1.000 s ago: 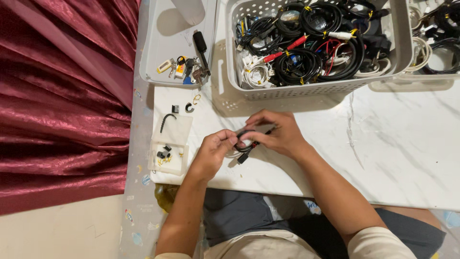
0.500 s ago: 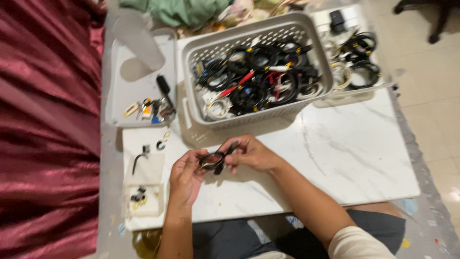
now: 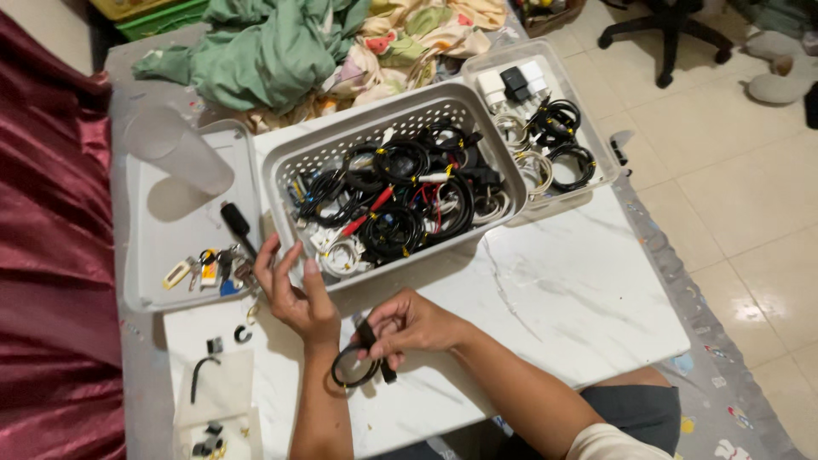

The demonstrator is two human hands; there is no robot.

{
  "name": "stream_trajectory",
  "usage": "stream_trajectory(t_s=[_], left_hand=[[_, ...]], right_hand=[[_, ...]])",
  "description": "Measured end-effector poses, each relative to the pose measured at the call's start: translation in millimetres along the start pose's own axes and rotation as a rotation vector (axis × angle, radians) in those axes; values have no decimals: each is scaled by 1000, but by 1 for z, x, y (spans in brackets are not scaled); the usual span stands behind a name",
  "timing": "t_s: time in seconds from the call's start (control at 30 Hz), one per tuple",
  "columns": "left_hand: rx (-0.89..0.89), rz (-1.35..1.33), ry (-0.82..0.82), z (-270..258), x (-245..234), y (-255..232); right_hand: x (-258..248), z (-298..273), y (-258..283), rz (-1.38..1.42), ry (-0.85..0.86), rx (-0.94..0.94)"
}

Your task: The person untangles and coils a black cable, secures it with a small black clip, and picks through a large basket of cables to find another item.

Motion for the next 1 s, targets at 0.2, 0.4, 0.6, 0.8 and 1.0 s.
stream_trajectory(t_s=[0.2, 0.4, 0.6, 0.8, 1.0], left_hand=[[4, -31, 10, -2, 7, 6], [75, -38, 6, -10, 13, 20], [37, -195, 4, -12, 19, 36], [29, -248, 3, -9, 19, 34], [22, -251, 12, -9, 19, 30]], right_hand=[[-7, 0, 1, -156, -111, -84], [-8, -10, 4, -126, -86, -101], [6, -51, 122, -473, -174, -425], [41, -2, 242, -1447, -248, -740], [38, 55, 233, -1784, -208, -726]])
Point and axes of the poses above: each hand's wrist, its own z-axis towards the middle knuckle, its own x-axis out of the palm, y = z × x, the point moved 6 cm from there along z, towards the middle knuckle, and after that the axes turned 3 degrees about -x, right-handed, at the moved point
